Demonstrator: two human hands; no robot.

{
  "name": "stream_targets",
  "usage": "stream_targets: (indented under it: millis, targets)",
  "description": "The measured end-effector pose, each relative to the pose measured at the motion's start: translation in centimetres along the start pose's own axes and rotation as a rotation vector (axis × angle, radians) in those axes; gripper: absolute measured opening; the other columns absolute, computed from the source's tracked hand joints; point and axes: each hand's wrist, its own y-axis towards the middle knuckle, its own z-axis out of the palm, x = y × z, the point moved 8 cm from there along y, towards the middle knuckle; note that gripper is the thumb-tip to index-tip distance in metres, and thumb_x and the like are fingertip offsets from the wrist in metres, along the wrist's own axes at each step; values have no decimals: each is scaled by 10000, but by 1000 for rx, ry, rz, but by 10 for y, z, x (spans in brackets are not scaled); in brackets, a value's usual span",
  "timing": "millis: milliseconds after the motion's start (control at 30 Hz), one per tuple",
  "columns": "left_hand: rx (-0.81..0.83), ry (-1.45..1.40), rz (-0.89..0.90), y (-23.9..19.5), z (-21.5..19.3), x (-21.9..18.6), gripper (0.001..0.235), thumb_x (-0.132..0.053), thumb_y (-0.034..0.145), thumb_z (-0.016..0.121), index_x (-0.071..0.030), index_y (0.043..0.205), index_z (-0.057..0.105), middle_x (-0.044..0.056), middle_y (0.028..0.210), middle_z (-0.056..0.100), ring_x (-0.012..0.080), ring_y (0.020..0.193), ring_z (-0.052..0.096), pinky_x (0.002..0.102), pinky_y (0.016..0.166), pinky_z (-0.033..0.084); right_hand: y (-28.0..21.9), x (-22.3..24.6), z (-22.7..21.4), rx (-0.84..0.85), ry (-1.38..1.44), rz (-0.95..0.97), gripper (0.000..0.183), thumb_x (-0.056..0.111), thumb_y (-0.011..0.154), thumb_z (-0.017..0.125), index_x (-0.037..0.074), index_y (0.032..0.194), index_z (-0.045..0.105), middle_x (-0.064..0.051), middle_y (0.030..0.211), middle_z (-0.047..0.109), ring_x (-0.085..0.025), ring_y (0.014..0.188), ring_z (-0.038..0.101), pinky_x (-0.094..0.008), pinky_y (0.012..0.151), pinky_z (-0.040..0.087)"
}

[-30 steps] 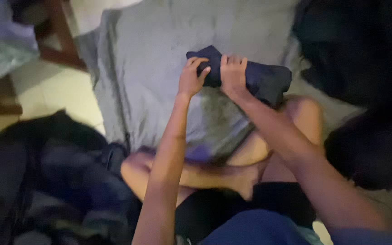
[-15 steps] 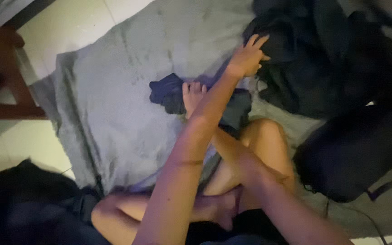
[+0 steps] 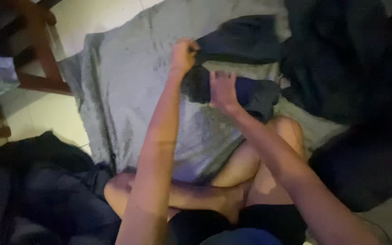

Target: The person folds a dark blue garment on a grey mat, rolls it tightly into a cylinder, and secures it with a drawstring. They then pick up a dark green jacket, fold it, and begin stuffing it into a dark blue stuff sack.

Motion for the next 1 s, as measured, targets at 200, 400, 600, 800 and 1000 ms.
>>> stream_targets:
  millis: [200, 400, 600, 800, 1000]
  targets:
    - [-152, -401, -290, -145, -53, 67, 391, 130, 927, 657, -63, 1225, 820, 201, 1236, 788, 394, 1313, 683, 508, 1186, 488, 1, -2, 13, 311, 80, 41, 1260, 480, 655, 1005, 7, 1656, 402, -256, 1556, 604, -436, 1468, 537, -650, 1200, 342]
    - [-327, -219, -603, -296, -74, 122, 450, 153, 993, 532, -83, 1293, 770, 228, 1279, 753, 452, 1308, 660, 552, 1177, 492, -2, -2, 5, 253, 88, 3, 1135, 546, 669, 956, 0, 1571, 536, -264, 1472, 680, -470, 1405, 626, -678, 1172, 409]
    - [-814, 448, -873, -323, -129, 118, 377, -124, 998, 751, -248, 1352, 706, 185, 1417, 586, 417, 1295, 578, 575, 1100, 461, -18, 19, -4, 151, 33, -31, 1103, 457, 671, 997, -33, 1555, 556, -267, 1405, 735, -469, 1334, 695, -677, 1169, 369]
    - [-638, 193, -457, -185, -127, 31, 521, -675, 1010, 535, -227, 1133, 770, 77, 1058, 760, 371, 1030, 748, 519, 845, 538, -22, 25, -21, 86, -98, -42, 1161, 523, 628, 981, 30, 1579, 532, -219, 1376, 722, -407, 1297, 675, -585, 1116, 382]
    - [-70, 155, -849, -117, -78, 69, 633, -396, 838, 806, -87, 1348, 593, 164, 1266, 743, 439, 1171, 751, 575, 922, 620, -22, 21, -19, 46, -112, -55, 1217, 596, 484, 1021, 71, 1474, 547, -166, 1279, 707, -357, 1187, 657, -543, 1020, 395]
